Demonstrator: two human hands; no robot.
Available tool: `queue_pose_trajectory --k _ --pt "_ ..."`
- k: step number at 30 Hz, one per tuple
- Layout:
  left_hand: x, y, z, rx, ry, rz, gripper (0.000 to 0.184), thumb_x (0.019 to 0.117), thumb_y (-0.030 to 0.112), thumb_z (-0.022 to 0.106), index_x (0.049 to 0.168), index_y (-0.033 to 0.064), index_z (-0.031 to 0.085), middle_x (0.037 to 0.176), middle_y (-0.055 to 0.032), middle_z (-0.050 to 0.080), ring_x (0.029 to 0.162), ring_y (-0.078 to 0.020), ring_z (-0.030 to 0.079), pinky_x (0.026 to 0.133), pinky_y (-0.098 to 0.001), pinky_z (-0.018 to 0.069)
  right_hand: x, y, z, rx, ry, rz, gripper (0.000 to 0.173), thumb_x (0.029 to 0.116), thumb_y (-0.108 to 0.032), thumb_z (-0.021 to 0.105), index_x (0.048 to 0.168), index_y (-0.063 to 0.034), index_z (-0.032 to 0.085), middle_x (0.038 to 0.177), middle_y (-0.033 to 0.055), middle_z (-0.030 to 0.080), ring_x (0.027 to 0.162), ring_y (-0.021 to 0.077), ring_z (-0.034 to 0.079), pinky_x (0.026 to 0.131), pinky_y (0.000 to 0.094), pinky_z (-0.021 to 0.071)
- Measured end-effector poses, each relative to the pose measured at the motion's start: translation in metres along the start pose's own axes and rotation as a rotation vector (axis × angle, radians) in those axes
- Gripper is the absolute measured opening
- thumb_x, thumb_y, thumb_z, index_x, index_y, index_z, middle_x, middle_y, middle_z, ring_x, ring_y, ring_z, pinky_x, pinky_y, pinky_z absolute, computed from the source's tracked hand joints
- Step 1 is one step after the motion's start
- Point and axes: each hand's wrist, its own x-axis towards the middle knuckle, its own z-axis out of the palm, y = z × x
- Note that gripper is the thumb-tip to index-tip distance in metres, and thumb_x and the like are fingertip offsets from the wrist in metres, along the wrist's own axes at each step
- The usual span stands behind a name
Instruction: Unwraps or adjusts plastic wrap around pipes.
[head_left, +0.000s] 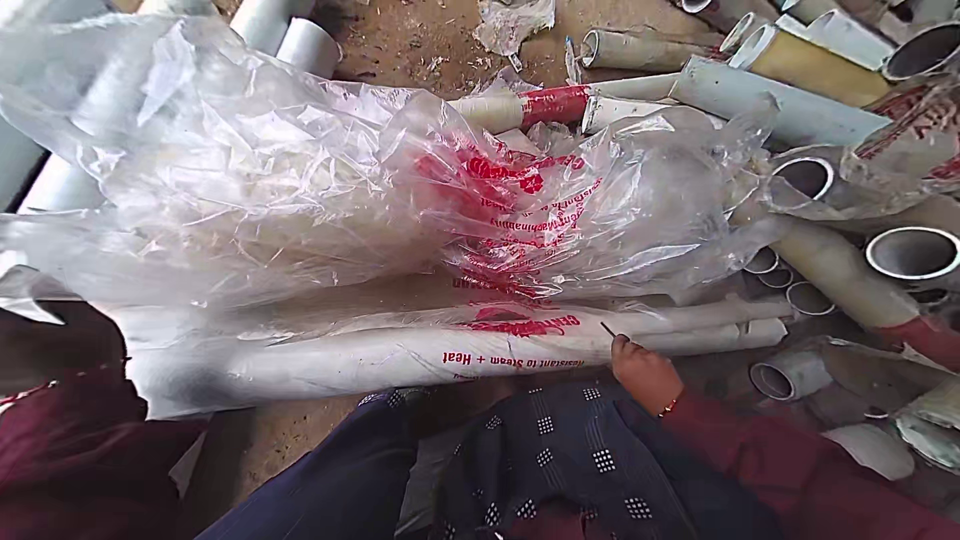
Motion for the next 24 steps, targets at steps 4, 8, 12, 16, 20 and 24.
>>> queue_pose_trajectory --k 4,8,12,16,20,24 --pt "-0.047 0.011 0.101 -0.273 -0.028 1.231 0.027 0.1029 0.018 0.056 0.116 -0.0049 0.064 0.116 -0.031 0.066 0.116 -0.0447 0.063 0.101 -0.0483 0.0496 -0.009 0.019 0.014 0.139 0.277 -0.033 0.026 0.0842 0.012 0.064 0.109 0.0135 0.07 0.073 0.0237 0.069 0.06 0.0385 0.071 0.049 0.045 0.0549" --pt "-0.114 0.082 0.14 0.148 -1.002 1.048 0.056 0.1053 0.034 0.057 0.15 0.0008 0.048 0.149 -0.026 0.052 0.137 -0.0432 0.051 0.113 -0.0572 0.041 0.022 -0.001 0.028 0.578 0.437 -0.13 0.018 0.0909 0.004 0.061 0.104 0.0088 0.072 0.111 0.027 0.073 0.1 0.0451 0.074 0.08 0.0503 0.0619" --pt "-0.109 0.096 0.146 0.374 -1.127 0.768 0.052 0.1125 0.039 0.035 0.151 0.0052 0.048 0.146 -0.0268 0.055 0.131 -0.0477 0.056 0.106 -0.0663 0.0416 0.034 -0.014 0.032 0.852 0.232 -0.084 0.025 0.1004 0.001 0.052 0.114 0.0105 0.07 0.136 0.0273 0.065 0.127 0.0434 0.063 0.105 0.0501 0.0528" --pt "-0.098 0.105 0.141 0.408 -1.153 0.801 0.043 0.1084 0.039 0.049 0.137 0.0095 0.065 0.13 -0.022 0.067 0.117 -0.0444 0.066 0.097 -0.0679 0.0458 0.022 -0.012 0.021 0.807 0.29 -0.08 0.021 0.0966 -0.001 0.057 0.109 0.006 0.071 0.105 0.0248 0.074 0.092 0.0412 0.076 0.076 0.0517 0.0621" --pt "-0.1 0.095 0.138 0.218 -1.158 0.942 0.03 0.1042 0.027 0.059 0.116 0.0058 0.075 0.113 -0.0225 0.072 0.104 -0.0455 0.069 0.086 -0.0703 0.049 0.019 -0.014 0.013 0.824 0.339 -0.105 0.022 0.0983 -0.009 0.056 0.105 0.0049 0.072 0.078 0.0201 0.072 0.063 0.0366 0.073 0.053 0.0498 0.0577" --pt "-0.113 0.082 0.141 -0.193 -0.691 1.148 0.024 0.0965 0.023 0.063 0.094 0.0055 0.079 0.092 -0.0168 0.076 0.084 -0.0397 0.075 0.065 -0.0629 0.055 0.023 -0.027 0.017 0.685 0.578 -0.257 0.025 0.0969 -0.013 0.053 0.089 0.0003 0.072 0.067 0.013 0.066 0.057 0.0282 0.068 0.05 0.0379 0.0554"
